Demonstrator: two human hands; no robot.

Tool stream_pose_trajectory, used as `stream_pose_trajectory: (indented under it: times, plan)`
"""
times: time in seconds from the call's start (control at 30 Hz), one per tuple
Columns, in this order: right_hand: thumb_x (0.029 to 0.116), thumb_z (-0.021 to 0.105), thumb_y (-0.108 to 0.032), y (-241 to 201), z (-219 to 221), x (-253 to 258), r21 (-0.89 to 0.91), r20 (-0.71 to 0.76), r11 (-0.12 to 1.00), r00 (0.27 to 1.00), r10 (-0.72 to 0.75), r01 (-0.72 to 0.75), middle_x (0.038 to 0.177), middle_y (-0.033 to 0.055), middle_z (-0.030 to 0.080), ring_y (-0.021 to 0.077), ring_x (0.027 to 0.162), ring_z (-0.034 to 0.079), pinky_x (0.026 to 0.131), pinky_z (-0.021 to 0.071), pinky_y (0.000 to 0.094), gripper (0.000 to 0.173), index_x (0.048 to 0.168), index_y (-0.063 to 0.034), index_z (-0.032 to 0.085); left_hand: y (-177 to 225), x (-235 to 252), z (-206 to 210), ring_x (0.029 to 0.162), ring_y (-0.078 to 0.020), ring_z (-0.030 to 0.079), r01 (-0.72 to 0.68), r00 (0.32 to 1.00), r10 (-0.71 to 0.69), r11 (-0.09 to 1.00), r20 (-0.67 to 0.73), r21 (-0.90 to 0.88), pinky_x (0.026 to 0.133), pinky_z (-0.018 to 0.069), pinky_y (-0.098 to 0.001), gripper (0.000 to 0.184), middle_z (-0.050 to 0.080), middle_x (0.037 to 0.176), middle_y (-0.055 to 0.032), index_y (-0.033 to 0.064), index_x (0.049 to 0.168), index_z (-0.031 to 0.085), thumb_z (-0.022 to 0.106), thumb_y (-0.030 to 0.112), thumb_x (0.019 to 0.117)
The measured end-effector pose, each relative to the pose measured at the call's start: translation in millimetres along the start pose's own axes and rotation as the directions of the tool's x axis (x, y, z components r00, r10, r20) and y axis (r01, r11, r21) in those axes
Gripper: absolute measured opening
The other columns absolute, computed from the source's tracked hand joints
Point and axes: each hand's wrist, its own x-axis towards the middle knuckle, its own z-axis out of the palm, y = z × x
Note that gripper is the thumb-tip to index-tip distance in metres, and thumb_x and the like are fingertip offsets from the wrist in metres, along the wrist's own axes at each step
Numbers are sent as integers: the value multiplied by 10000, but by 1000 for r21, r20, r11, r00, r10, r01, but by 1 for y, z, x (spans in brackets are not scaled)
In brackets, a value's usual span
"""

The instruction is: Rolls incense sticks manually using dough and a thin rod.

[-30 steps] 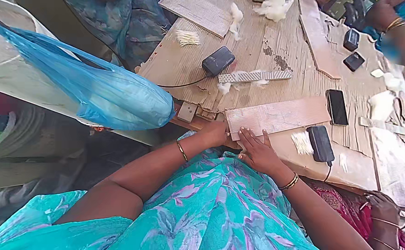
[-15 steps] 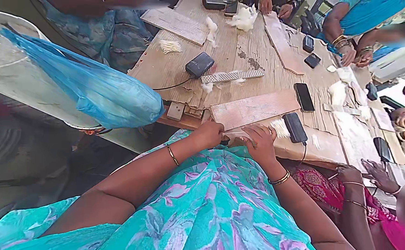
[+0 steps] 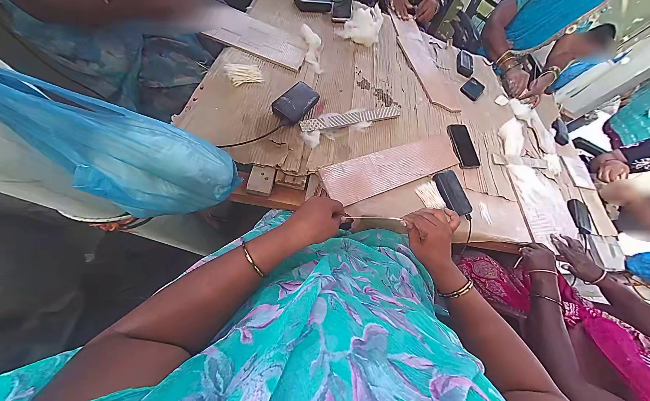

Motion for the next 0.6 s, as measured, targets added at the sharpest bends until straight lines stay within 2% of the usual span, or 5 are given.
stream_pose_trajectory:
  times: [0.13,0.27,0.37,0.5,0.6]
  plan:
    - [1001,620,-199,28,-4,7,-116,24,943,948,316,-312,1021,150,759,418,1097,648,1030,317,699,211,1031,-68,782,-3,5,-1,961,-266,667,25,1000,-24,998,4,-56,892,515,-496,218,705,991,-133,40,1078,721,558,185,1072]
    - [1021,600,-231,54,16,22,-249,84,831,844,530,-497,1153,156,729,442,1214,571,1039,290,709,230,1113,-108,771,-1,5,6,948,-268,671,39,999,-36,996,31,-85,886,523,-502,230,707,991,-129,47,1103,720,554,202,1077]
    - [1029,593,-270,64,26,27,-256,89,779,788,609,-573,1200,155,710,434,1231,556,1022,308,701,256,1154,-132,768,-1,4,7,950,-267,671,44,998,-41,995,36,-87,893,522,-500,236,707,998,-131,44,1111,719,548,204,1079]
    - [1057,542,-306,68,17,29,-217,60,721,728,683,-658,1219,171,704,434,1251,548,1006,309,703,310,1152,-115,767,-5,5,7,914,-260,667,46,999,-43,994,31,-94,862,526,-488,240,700,969,-134,29,1097,710,543,201,1082]
    - [1050,552,-271,69,6,25,-225,86,721,724,684,-655,1237,184,693,449,1267,538,992,325,711,287,1157,-105,760,-8,8,7,918,-265,673,37,999,-34,995,35,-97,868,530,-492,240,706,975,-139,27,1108,712,539,192,1082]
